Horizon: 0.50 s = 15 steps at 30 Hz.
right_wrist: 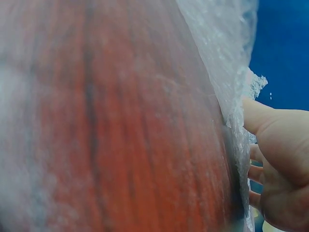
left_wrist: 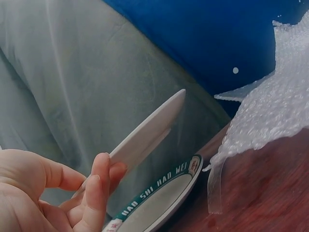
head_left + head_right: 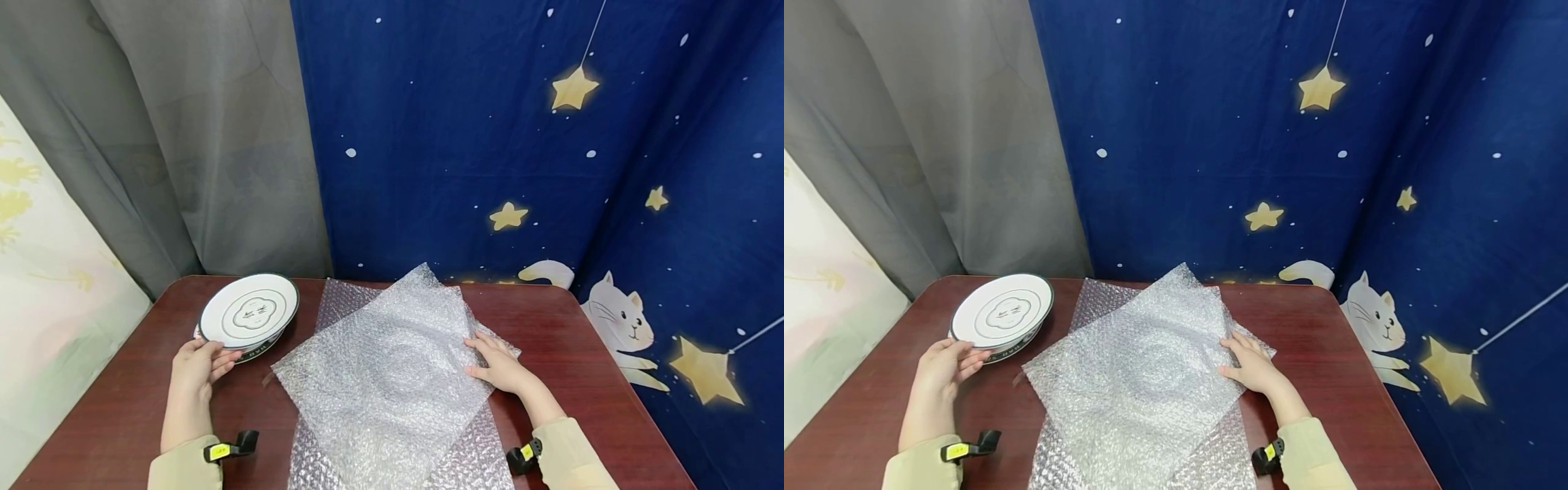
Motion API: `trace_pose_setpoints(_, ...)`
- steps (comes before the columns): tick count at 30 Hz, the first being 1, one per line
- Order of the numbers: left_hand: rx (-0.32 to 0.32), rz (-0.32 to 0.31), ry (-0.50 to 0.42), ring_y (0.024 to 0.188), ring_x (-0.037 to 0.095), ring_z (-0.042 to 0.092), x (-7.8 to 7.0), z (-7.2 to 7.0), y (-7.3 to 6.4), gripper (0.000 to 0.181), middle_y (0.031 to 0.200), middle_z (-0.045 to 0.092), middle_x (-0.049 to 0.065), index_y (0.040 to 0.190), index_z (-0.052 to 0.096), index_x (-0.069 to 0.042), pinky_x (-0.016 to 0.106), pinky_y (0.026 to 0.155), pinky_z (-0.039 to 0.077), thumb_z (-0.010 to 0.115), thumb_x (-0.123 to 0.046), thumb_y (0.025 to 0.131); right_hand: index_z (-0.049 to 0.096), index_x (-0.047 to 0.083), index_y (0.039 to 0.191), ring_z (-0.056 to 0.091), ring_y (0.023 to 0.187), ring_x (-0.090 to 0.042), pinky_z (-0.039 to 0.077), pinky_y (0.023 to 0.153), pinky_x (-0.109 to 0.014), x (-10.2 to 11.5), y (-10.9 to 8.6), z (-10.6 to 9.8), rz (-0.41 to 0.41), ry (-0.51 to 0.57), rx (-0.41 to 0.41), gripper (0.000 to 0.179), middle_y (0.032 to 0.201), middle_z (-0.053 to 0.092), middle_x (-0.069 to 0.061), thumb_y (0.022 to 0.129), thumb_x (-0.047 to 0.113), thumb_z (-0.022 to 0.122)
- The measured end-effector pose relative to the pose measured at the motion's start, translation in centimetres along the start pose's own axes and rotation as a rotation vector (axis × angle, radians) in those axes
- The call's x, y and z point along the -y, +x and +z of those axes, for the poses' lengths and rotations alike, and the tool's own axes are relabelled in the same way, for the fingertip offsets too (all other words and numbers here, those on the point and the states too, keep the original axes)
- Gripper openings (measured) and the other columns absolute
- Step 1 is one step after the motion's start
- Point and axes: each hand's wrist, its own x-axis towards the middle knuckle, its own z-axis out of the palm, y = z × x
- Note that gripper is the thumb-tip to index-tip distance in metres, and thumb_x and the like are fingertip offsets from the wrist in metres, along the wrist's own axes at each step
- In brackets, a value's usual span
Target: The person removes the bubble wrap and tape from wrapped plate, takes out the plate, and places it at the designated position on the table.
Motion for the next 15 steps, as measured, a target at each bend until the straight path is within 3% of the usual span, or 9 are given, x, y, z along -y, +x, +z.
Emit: trace_pose_setpoints(15,-0.063,-0.045,-0.034,0.059,0.015,0.068,0.3,-1.8,0.5,0.01,0.063,0.066,0.003,0.107,0.037,-0.007,0.026,0.055,0.056,0.044,-0.007,0.099,0.044,0.011,0.143,0.015,0.138,-0.047,0.015,0.1,-0.073,0.1,-0.1,0.0,-0.002,0.008,-0.009,0.065,0.152,0.024,-0.021,0.089,0.04,0.066)
